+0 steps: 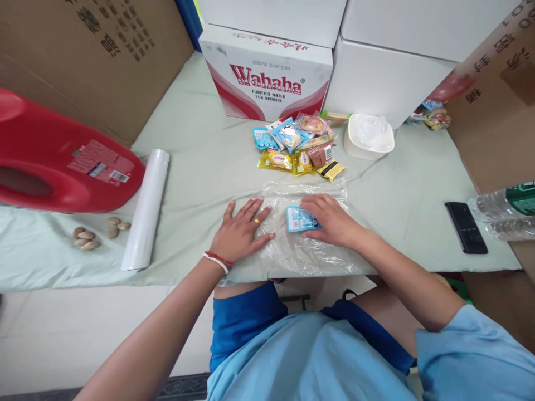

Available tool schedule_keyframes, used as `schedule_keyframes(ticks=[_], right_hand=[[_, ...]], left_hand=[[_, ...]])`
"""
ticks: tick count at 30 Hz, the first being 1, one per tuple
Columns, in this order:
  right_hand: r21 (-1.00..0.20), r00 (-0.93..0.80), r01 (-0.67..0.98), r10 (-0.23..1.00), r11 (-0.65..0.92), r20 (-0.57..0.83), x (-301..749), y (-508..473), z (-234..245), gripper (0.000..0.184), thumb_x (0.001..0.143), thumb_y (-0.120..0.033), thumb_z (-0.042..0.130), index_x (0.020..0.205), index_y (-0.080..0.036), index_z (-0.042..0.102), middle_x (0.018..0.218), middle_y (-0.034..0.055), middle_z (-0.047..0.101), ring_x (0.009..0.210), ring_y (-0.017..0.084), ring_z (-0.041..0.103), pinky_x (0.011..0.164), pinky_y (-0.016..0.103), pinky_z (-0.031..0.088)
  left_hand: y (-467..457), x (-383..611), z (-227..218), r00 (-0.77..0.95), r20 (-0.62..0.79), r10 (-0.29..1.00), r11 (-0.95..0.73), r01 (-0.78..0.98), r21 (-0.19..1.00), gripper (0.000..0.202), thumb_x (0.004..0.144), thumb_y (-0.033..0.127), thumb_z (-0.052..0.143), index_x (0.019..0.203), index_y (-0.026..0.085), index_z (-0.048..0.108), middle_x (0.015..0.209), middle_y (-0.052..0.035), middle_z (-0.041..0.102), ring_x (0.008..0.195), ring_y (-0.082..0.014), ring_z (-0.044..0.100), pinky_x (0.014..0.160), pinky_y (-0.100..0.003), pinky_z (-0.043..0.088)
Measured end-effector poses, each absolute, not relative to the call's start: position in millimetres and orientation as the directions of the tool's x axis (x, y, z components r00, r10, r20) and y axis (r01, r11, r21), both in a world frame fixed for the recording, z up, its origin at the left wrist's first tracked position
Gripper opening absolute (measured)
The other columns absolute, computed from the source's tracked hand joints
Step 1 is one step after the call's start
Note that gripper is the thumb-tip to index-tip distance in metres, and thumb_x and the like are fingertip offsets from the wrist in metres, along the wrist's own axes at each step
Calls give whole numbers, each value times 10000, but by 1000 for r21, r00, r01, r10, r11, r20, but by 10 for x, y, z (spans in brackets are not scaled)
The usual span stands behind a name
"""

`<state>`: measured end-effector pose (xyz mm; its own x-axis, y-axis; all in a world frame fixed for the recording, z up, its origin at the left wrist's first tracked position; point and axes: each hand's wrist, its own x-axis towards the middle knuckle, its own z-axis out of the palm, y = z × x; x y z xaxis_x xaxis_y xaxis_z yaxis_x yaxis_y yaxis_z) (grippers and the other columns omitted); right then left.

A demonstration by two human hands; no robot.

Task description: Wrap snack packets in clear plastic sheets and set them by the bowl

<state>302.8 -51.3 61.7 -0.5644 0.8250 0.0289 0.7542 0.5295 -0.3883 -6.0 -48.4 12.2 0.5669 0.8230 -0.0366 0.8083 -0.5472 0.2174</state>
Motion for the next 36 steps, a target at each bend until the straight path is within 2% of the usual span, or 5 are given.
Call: schedule_keyframes(ticks=[7,14,22,30,36], right_hand=[[-424,-517,781,856,459,-24,2997,-527,538,509,862,-380,856,1304,-234,649,1423,144,661,1313,362,595,1113,545,473],[-520,-337,727,892,449,300,3274,-915,767,241,1059,-408,608,1225,-250,683,1327,139,708,1255,295,667,1083,493,548],[-554,-390,698,890,453,236,3606,-1817,480,589,985,-462,747,1499,-268,535,1451,176,630,1320,321,629,1048,519,605],[-559,-413,673,873,484,260,3657,-1833,216,202,1057,-203,591,1197,-267,722,1264,115,748,1177,265,688,994,494,626],[-659,-475,596,863,459,171,3761,-1420,629,197,1085,-274,559,1117,-249,752,1023,75,799,958,212,721,859,372,610]], left_hand=[[-444,-150,69,572,-13,820,-539,780,317,820,1030,686,442,1701,239,289,1779,-167,265,1638,-357,296,1330,-682,91],[-721,-273,330,422,312,851,-523,730,440,771,1081,490,469,1725,330,77,1783,-140,260,1655,-331,259,1342,-594,257],[-1269,-164,221,745,214,632,-736,489,468,821,1036,499,632,1708,285,212,1714,-187,391,1558,-356,445,1257,-566,445],[-1137,-163,90,652,221,726,-616,472,631,142,1055,295,576,1162,242,653,1455,-114,686,1417,-273,609,1156,-460,535],[-949,-208,314,506,25,862,-321,509,799,252,1048,437,552,1067,238,705,1135,-74,802,1068,-239,763,950,-375,604]])
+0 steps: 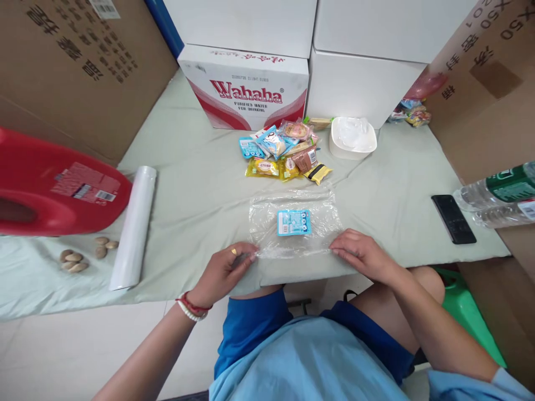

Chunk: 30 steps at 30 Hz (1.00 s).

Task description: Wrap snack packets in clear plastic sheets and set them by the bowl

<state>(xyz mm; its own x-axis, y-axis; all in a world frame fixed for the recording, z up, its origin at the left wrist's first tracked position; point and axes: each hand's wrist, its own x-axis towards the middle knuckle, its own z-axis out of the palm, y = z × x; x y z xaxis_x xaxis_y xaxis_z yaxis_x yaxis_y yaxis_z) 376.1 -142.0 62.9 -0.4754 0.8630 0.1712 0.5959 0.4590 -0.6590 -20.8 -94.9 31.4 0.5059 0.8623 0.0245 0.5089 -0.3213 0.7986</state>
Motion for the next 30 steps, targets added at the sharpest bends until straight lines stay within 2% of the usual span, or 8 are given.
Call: schedule_keyframes(ticks=[5,9,11,14,17,20,25,30], right_hand=[[-705,-429,608,898,366,96,3750,-816,892,227,1049,-366,600,1039,-228,781,954,51,791,869,189,715,803,308,540],[-714,-279,683,958,151,-64,3695,-416,751,231,994,-355,605,970,-199,774,883,28,774,800,182,680,742,281,487],[-636,-214,768,965,69,-154,3674,-330,640,212,975,-304,592,950,-192,771,824,22,752,765,183,656,710,275,456],[-485,-182,871,968,77,-174,3661,-307,568,207,958,-251,595,1009,-181,783,917,64,763,847,213,667,761,297,462],[-367,-185,918,981,149,-64,3621,-249,652,254,987,-238,561,1078,-171,789,1044,120,766,993,267,669,886,350,483],[-324,-274,909,962,261,7,3475,-43,787,296,1020,-239,523,1144,-164,781,1117,140,764,1073,289,663,968,379,482],[-242,-443,881,889,407,-117,3077,410,836,404,1041,-310,558,1389,-140,675,1343,179,717,1261,326,606,1027,395,463],[-160,-394,918,883,363,-256,2902,675,678,483,877,-310,802,1320,-142,712,1167,185,768,1191,357,635,918,373,453]], left_hand=[[-540,-111,383,288,-19,957,-134,501,855,380,908,547,665,1089,214,691,1041,-76,770,972,-255,735,945,-413,587],[-234,25,323,20,-37,999,21,522,852,440,774,413,742,1144,194,655,1109,-94,719,1030,-268,704,1013,-464,565],[-239,58,356,-198,87,976,47,589,807,441,751,336,751,1155,191,649,1203,-113,668,1101,-283,674,1032,-480,551],[-497,129,533,-336,470,816,-120,697,707,300,845,242,701,1137,196,653,1189,-123,629,1170,-309,624,1030,-498,520],[-859,354,742,-48,753,657,-482,741,468,258,893,91,638,1106,234,664,1043,-74,668,1087,-282,648,982,-461,495],[-1009,720,784,374,690,619,-718,624,306,344,902,36,602,1173,235,673,1067,-57,749,1060,-256,679,889,-406,489],[-730,1136,508,521,325,789,-601,762,239,349,975,64,526,1243,184,714,1237,-108,765,1064,-283,661,836,-435,472],[-595,1157,403,506,189,841,-539,815,214,361,1025,122,498,1260,239,747,1329,-139,702,1146,-323,600,854,-464,464]])
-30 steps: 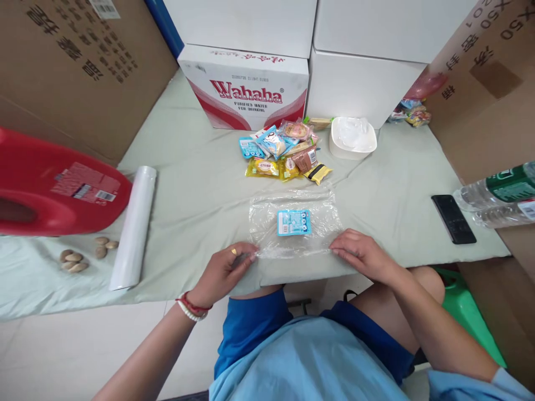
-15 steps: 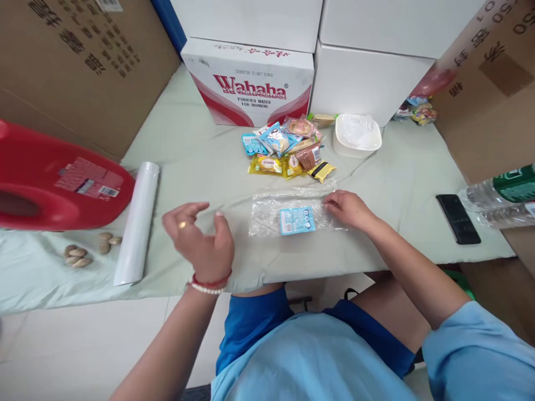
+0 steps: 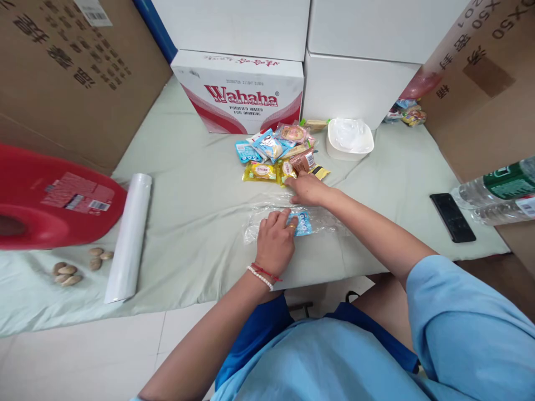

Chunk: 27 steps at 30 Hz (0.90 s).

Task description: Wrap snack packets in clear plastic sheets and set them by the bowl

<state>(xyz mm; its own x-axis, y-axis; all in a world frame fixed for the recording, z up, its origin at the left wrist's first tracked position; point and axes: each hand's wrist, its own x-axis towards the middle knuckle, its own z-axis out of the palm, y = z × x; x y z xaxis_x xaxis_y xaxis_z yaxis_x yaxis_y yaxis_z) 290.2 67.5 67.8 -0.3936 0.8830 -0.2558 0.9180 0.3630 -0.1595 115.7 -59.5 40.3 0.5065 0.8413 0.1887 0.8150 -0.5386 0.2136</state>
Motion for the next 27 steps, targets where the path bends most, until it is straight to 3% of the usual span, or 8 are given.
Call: schedule_keyframes(ticks=[4,7,11,16,19,23,27], right_hand=[[-423,-433,851,870,310,-234,3005,772,656,163,871,-187,727,1022,-156,780,892,60,743,904,227,669,779,289,422],[-574,-536,712,841,405,-71,3127,714,775,73,866,-198,699,910,-163,746,884,28,671,867,186,620,771,263,421],[-562,-638,622,769,546,42,3171,300,978,90,929,-192,622,932,-175,711,934,48,645,835,179,577,759,270,404],[-459,-617,692,787,557,25,3073,-472,798,255,1013,-179,524,1180,-215,714,979,58,615,773,178,547,670,274,367],[-521,-533,697,842,492,80,3039,-734,496,383,1049,-177,478,1395,-240,628,1048,59,606,838,182,576,712,262,428],[-530,-506,727,863,437,18,3009,-814,285,478,1033,-138,480,1459,-318,601,1067,32,594,837,181,528,724,262,425],[-487,-560,737,827,468,-53,2988,-789,327,554,1010,-91,471,1463,-366,632,1057,36,573,805,182,462,706,267,377]], left_hand=[[-611,1133,462,515,156,843,-537,827,166,341,1058,194,489,1251,266,760,1029,-133,696,1000,-322,581,785,-458,419],[-595,1131,504,570,116,813,-582,798,158,339,1059,178,482,1247,253,754,891,-114,664,976,-312,580,768,-446,403],[-600,1142,532,578,100,810,-587,791,173,346,1058,154,479,1260,238,747,885,-110,680,982,-311,597,763,-440,398],[-618,1143,460,520,101,848,-528,815,239,318,1054,156,484,975,202,789,902,-121,706,973,-301,635,772,-434,421],[-589,1040,370,492,106,864,-494,791,360,286,1024,171,529,924,209,794,876,-106,716,911,-280,657,777,-419,447],[-561,712,308,432,176,885,-423,583,694,203,973,276,613,932,236,807,879,-60,753,871,-234,686,835,-385,504],[-450,376,335,0,86,996,-81,344,936,248,933,426,662,1003,216,774,899,-38,744,842,-207,676,796,-336,534]])
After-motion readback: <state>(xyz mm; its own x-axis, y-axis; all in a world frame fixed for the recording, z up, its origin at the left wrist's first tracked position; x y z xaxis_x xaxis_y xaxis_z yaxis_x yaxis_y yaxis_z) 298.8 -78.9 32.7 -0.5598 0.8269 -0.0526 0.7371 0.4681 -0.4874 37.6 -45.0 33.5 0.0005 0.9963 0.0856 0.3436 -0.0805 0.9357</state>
